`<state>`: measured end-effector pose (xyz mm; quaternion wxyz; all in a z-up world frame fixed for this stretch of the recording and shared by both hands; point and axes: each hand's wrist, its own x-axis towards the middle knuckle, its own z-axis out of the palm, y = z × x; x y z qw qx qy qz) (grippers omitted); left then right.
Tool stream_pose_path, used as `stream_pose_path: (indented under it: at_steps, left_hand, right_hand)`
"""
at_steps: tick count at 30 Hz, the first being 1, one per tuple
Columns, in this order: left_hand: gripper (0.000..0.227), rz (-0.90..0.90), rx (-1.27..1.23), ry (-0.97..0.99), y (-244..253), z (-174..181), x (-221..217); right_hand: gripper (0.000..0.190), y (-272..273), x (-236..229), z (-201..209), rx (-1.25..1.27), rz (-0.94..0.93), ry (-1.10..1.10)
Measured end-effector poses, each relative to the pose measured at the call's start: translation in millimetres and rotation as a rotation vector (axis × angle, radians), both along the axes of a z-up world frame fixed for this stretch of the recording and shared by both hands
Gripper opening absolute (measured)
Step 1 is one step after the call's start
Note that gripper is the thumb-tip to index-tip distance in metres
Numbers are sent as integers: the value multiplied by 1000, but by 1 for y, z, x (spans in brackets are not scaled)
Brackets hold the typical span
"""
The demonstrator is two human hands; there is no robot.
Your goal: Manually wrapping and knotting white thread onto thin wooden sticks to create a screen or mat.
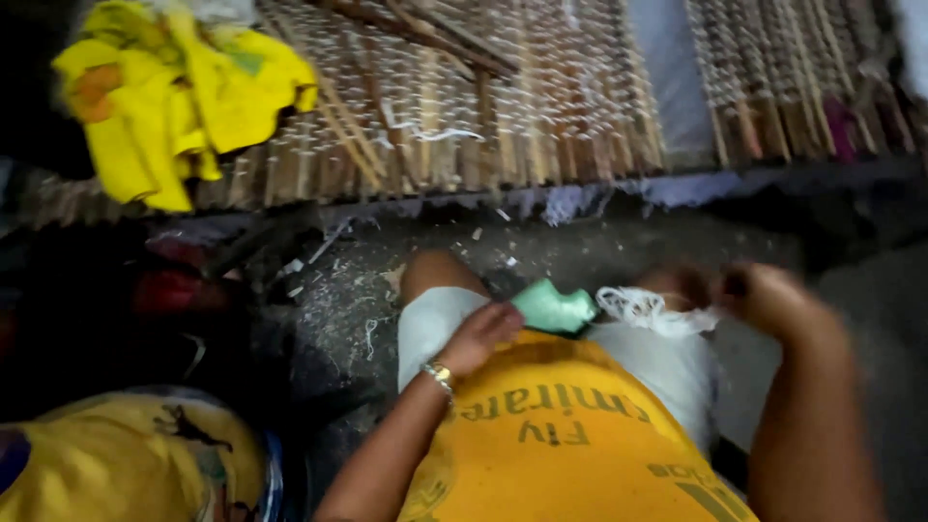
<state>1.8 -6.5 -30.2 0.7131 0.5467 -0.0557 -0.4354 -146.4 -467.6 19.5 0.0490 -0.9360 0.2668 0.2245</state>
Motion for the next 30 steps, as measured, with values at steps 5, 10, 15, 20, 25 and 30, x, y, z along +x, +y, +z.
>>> stream_pose_path:
  at_steps: [5,10,15,20,25,30]
  left_hand:
    - [95,-365,50,-824,-26,174,0]
    - [30,-162,-258,-694,-20,139,-2]
    - [37,-48,-67,-404,27,142,-2]
    - [37,-94,306,-554,70,167,2]
    - [28,123,316,-386,86,134,8]
    - [68,467,-181,-57,92,116,21]
  right_hand:
    - [13,182,77,204,572,472,-209]
    - [6,236,158,253,729,789,-336]
    - [11,237,281,211,610,705,-498]
    - [32,210,397,192,394,540,-857]
    - [21,188,470,150,145,374,-799]
    - [29,223,456,168,59,348,-591]
